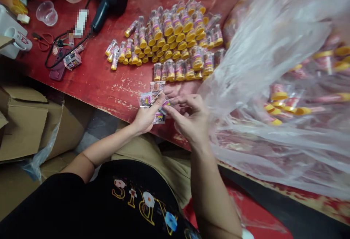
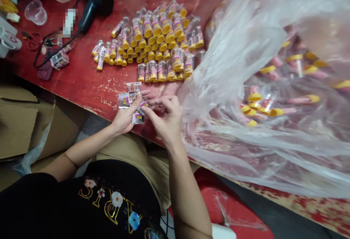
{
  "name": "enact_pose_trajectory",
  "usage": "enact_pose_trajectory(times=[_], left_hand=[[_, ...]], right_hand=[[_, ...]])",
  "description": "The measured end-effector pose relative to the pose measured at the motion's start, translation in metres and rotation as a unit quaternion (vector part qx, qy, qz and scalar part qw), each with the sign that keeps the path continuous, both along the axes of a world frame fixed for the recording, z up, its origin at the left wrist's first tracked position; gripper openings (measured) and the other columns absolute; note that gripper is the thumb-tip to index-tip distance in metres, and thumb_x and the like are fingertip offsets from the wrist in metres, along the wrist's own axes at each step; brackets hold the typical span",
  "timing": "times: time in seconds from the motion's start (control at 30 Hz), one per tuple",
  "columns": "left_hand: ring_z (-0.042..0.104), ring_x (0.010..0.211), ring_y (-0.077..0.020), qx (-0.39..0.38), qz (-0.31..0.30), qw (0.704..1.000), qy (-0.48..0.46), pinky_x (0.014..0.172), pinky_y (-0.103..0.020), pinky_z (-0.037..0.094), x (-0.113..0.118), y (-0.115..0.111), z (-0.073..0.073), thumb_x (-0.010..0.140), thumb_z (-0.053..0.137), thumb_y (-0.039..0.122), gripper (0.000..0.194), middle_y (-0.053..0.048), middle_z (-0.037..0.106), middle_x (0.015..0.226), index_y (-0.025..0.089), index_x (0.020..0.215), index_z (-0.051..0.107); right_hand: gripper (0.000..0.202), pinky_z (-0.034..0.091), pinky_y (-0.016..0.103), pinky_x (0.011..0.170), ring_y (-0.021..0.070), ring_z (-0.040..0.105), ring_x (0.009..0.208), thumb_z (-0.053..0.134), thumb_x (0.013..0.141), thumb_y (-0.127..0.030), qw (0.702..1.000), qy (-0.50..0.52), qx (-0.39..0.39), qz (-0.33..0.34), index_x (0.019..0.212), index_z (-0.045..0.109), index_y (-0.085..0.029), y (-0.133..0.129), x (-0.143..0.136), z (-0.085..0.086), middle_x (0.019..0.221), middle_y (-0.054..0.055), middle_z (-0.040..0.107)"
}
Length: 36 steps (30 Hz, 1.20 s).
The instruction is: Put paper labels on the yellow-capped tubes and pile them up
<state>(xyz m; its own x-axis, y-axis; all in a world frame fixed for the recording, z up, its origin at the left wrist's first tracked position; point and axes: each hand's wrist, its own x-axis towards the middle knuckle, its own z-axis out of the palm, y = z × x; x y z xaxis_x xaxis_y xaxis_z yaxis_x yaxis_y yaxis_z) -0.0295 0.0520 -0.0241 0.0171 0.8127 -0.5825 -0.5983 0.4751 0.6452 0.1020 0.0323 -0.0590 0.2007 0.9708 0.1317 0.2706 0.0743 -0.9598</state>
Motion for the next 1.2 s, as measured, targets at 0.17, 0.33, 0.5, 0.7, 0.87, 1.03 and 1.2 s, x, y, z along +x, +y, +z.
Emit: enact_pose_trajectory(times=[0.17, 0.33, 0.5, 0.7, 0.87, 1.03, 1.2], left_hand=[[0.074, 0.074, -0.0138, 0.005, -0.037, 0.998, 0.045, 0.078, -0.028, 0.063, 0.005, -0.014, -0.003, 0.073, 0.096, 0.025, 0.034, -0.005, 0.083, 0.096, 0.014, 0.101, 0.081], [0.076, 0.085, -0.0147, 0.050, 0.008, 0.996, 0.076, 0.085, -0.026, 0.061, 0.021, -0.023, -0.003, 0.061, 0.102, 0.025, 0.042, -0.002, 0.082, 0.093, 0.015, 0.095, 0.080], [0.078, 0.087, -0.0172, 0.032, -0.011, 0.999, 0.042, 0.088, -0.029, 0.063, 0.034, -0.024, 0.000, 0.064, 0.102, 0.028, 0.039, -0.004, 0.082, 0.092, 0.015, 0.094, 0.080], [0.077, 0.080, -0.0146, -0.046, -0.031, 0.998, 0.016, 0.081, -0.027, 0.063, 0.038, -0.025, 0.020, 0.069, 0.098, 0.019, 0.031, -0.003, 0.081, 0.090, 0.013, 0.093, 0.080], [0.065, 0.058, -0.0079, -0.070, -0.022, 0.997, 0.008, 0.064, -0.022, 0.058, 0.039, -0.025, 0.025, 0.071, 0.098, 0.017, 0.027, 0.002, 0.075, 0.075, 0.012, 0.087, 0.076], [0.067, 0.063, -0.0093, -0.077, -0.015, 0.997, 0.001, 0.069, -0.024, 0.060, 0.041, -0.026, 0.021, 0.077, 0.094, 0.017, 0.022, 0.000, 0.077, 0.081, 0.013, 0.090, 0.077], [0.067, 0.065, -0.0095, -0.073, -0.046, 0.996, -0.009, 0.067, -0.022, 0.058, 0.043, -0.030, 0.022, 0.083, 0.089, 0.017, 0.015, 0.001, 0.075, 0.078, 0.014, 0.089, 0.076]], right_hand=[[0.026, 0.045, 0.025, 0.062, 0.0124, 0.056, 0.072, 0.076, 0.091, -0.043, 0.999, 0.005, 0.019, -0.046, 0.079, 0.070, -0.021, -0.020, 0.001, -0.002, 0.082, 0.000, 0.062], [0.029, 0.047, 0.030, 0.071, 0.0161, 0.060, 0.078, 0.061, 0.103, -0.039, 0.996, -0.060, 0.057, -0.032, 0.082, 0.070, -0.022, -0.036, 0.027, 0.010, 0.083, 0.002, 0.064], [0.006, 0.043, 0.041, 0.093, 0.0208, 0.053, 0.088, 0.070, 0.090, -0.020, 0.950, -0.205, -0.024, -0.233, 0.085, 0.068, -0.023, -0.019, 0.135, -0.023, 0.088, 0.006, 0.062], [0.036, 0.041, 0.049, 0.098, 0.0221, 0.046, 0.079, 0.085, 0.069, -0.010, 0.942, -0.212, -0.065, -0.253, 0.059, 0.054, -0.026, -0.011, 0.201, -0.051, 0.068, -0.001, 0.043], [0.012, 0.043, 0.056, 0.108, 0.0341, 0.063, 0.111, 0.078, 0.086, -0.020, 0.935, -0.194, 0.016, -0.297, 0.079, 0.071, -0.027, -0.056, 0.163, -0.023, 0.096, 0.013, 0.071], [0.022, 0.064, 0.047, 0.081, 0.0250, 0.076, 0.087, 0.085, 0.086, -0.039, 0.955, -0.012, 0.097, -0.279, 0.099, 0.074, -0.026, -0.089, 0.087, 0.009, 0.100, 0.006, 0.078], [0.022, 0.068, 0.043, 0.085, 0.0243, 0.080, 0.097, 0.090, 0.082, -0.031, 0.946, 0.111, 0.171, -0.253, 0.094, 0.073, -0.022, -0.096, 0.029, 0.024, 0.099, 0.005, 0.082]])
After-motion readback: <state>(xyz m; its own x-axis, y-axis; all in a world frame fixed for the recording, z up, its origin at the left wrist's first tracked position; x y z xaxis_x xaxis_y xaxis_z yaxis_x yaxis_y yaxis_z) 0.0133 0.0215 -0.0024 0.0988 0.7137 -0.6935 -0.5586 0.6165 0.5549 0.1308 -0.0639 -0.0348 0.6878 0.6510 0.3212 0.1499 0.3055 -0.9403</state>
